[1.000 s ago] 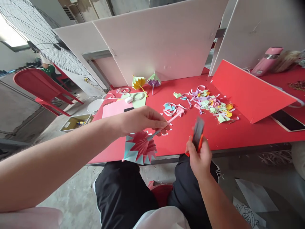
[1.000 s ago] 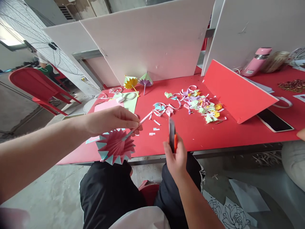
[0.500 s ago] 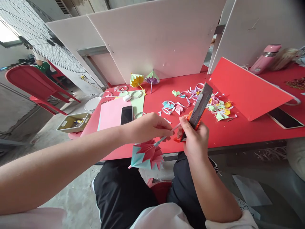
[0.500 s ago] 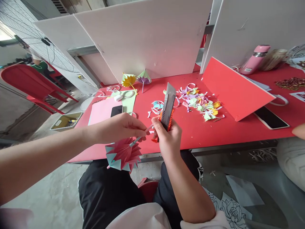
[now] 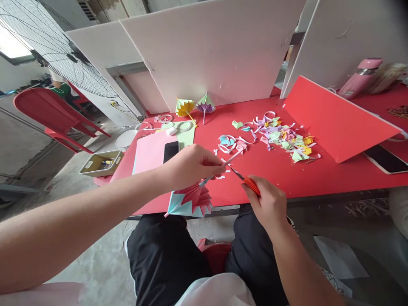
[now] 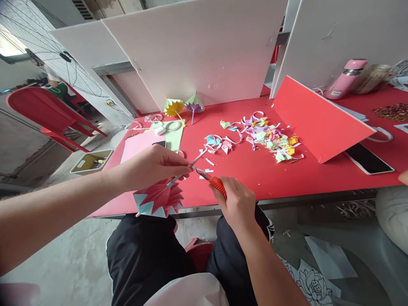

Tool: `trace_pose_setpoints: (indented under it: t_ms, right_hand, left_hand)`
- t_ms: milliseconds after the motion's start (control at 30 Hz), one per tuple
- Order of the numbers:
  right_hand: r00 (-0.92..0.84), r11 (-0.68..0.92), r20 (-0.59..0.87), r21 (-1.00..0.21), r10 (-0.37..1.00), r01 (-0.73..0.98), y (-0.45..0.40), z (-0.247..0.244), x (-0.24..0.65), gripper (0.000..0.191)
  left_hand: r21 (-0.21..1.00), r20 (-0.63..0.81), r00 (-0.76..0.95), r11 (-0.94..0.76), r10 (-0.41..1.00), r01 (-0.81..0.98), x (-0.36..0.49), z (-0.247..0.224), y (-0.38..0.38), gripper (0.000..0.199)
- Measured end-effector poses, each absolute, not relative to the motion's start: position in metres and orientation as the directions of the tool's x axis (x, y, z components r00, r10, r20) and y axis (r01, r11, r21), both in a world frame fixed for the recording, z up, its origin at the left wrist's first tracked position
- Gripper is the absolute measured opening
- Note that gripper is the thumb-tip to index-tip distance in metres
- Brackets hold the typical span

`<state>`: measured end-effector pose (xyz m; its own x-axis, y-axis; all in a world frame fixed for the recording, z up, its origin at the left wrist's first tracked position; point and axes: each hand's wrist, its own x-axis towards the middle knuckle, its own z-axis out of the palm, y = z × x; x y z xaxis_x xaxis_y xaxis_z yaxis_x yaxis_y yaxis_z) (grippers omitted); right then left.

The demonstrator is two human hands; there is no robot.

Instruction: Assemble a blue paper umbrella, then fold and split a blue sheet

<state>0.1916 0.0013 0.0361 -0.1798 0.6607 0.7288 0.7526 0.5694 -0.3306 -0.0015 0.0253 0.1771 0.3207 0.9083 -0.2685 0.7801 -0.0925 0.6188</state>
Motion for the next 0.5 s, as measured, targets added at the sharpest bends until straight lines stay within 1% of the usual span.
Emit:
trace_pose_setpoints:
  t_ms: [233, 400, 500]
  right_hand:
    - [-0.190, 0.537, 0.700, -0.316, 0.688, 0.782, 0.0005, 0.0338, 0.1893, 0.020]
    - [-0.166, 0.519, 0.688, -0.344, 0.706, 0.783, -0.0008, 0.0337, 0.1850, 0.021]
    - [-0.161, 0.515, 0.686, -0.350, 0.710, 0.782, -0.0018, 0.0340, 0.1826, 0.021]
  left_hand:
    - [0.622, -0.295, 0.295, -0.052, 0.909, 0.781, -0.0030, 0.1731, 0.0272, 0.020]
    - [0.657, -0.296, 0.362, -0.086, 0.884, 0.749, -0.0055, 0.1691, 0.0281, 0.024]
    - [0.660, -0.315, 0.361, -0.071, 0.878, 0.748, -0.0054, 0.1678, 0.0276, 0.027]
